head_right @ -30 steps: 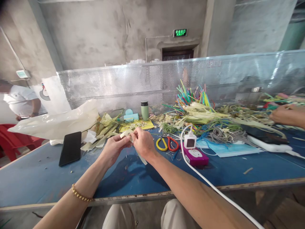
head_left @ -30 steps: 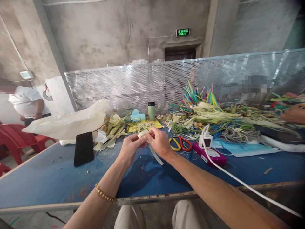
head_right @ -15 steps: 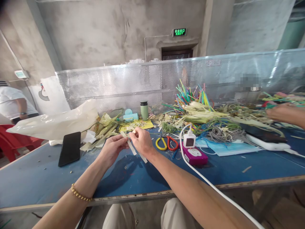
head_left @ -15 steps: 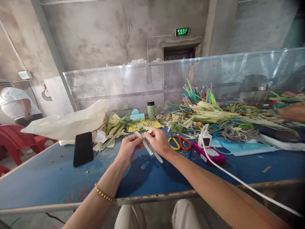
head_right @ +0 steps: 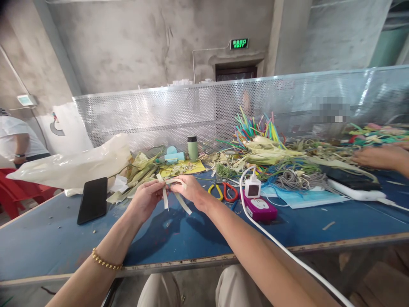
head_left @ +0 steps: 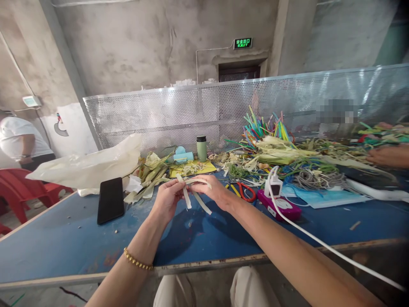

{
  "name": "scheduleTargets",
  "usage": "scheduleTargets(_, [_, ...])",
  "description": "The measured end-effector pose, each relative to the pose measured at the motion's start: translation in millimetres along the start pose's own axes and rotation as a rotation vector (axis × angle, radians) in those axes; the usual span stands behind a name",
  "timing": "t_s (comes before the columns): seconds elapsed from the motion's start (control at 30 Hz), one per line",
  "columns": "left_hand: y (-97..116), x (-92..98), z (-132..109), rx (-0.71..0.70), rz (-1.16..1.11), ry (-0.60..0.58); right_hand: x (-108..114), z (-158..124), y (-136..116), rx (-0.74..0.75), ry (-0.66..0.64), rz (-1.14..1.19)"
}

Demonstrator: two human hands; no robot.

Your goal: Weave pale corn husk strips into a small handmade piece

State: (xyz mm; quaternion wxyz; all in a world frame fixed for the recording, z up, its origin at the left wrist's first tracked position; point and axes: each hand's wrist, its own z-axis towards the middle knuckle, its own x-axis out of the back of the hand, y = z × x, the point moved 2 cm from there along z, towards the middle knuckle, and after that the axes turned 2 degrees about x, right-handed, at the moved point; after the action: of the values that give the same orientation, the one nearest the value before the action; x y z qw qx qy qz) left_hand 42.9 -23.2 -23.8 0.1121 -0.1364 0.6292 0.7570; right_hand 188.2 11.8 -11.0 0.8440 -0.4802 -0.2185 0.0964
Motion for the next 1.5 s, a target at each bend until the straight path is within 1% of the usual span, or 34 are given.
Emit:
scheduleTargets(0.1, [1.8,-1.9,-1.2,0.018,-0.032,-0.02,-1.9,-1.0,2.5,-0.109,0.014,0.19])
scheduleTargets(0.17, [2.5,-2.7,-2.0,0.033,-0.059,-0.016,-1.1,-0.6,3.9,-0.13,0.047,0.196])
scheduleTargets(0.23, [2.8,-3.3,-2.7,0.042,-0.076,-0.01,1.0,0.1,3.5,-0.083,0.082,0.076])
scheduleTargets(0.33, [2.1,-3.2,-3.1,0.044,-0.075,0.01,4.2,-0.3,-1.2,0.098,0.168,-0.25])
scheduleTargets(0.4, [1.1,-2.4,-2.6,0.038,-0.067,0.025,4.2,-1.2,-3.3,0.177,0.188,-0.396])
scheduleTargets(0.47, [-0.2,-1.1,-1.7,0.034,-0.058,0.038,3.2,-1.7,-2.4,0.181,0.185,-0.428])
scheduleTargets(0.57, [-2.2,0.5,-0.7,0.038,-0.04,0.045,1.1,-1.9,1.1,0.172,0.171,-0.403])
scheduleTargets(0.7, [-3.2,0.0,-1.2,0.012,-0.002,0.037,-0.7,-3.1,0.4,0.222,0.154,-0.401])
scheduleTargets(0.8, [-2.5,-1.1,-1.7,-0.006,0.018,0.049,1.2,-3.6,-4.0,0.255,0.181,-0.413])
scheduleTargets(0.9, [-1.7,-1.5,-0.8,0.001,-0.013,0.052,3.8,-2.4,-5.1,0.188,0.214,-0.334])
scheduleTargets(1.07, [-1.3,-1.4,1.0,0.014,-0.061,0.053,2.4,-0.7,0.2,-0.044,0.239,-0.138])
scheduleTargets(1.23, [-3.4,0.3,2.3,-0.017,0.007,0.067,0.7,-0.6,2.1,-0.126,0.24,-0.081])
scheduleTargets(1.3, [-4.6,2.5,3.6,-0.028,0.042,0.095,0.2,-1.1,3.3,-0.19,0.201,-0.066])
scheduleTargets(1.37, [-5.4,5.3,5.1,-0.041,0.076,0.141,-1.1,-2.2,3.7,-0.232,0.133,-0.056])
scheduleTargets(1.43, [-5.4,7.9,6.2,-0.065,0.119,0.199,-2.8,-3.9,2.5,-0.23,0.076,-0.039])
scheduleTargets(1.5, [-4.4,9.6,6.5,-0.109,0.176,0.255,-4.6,-5.7,-0.6,-0.19,0.042,-0.018])
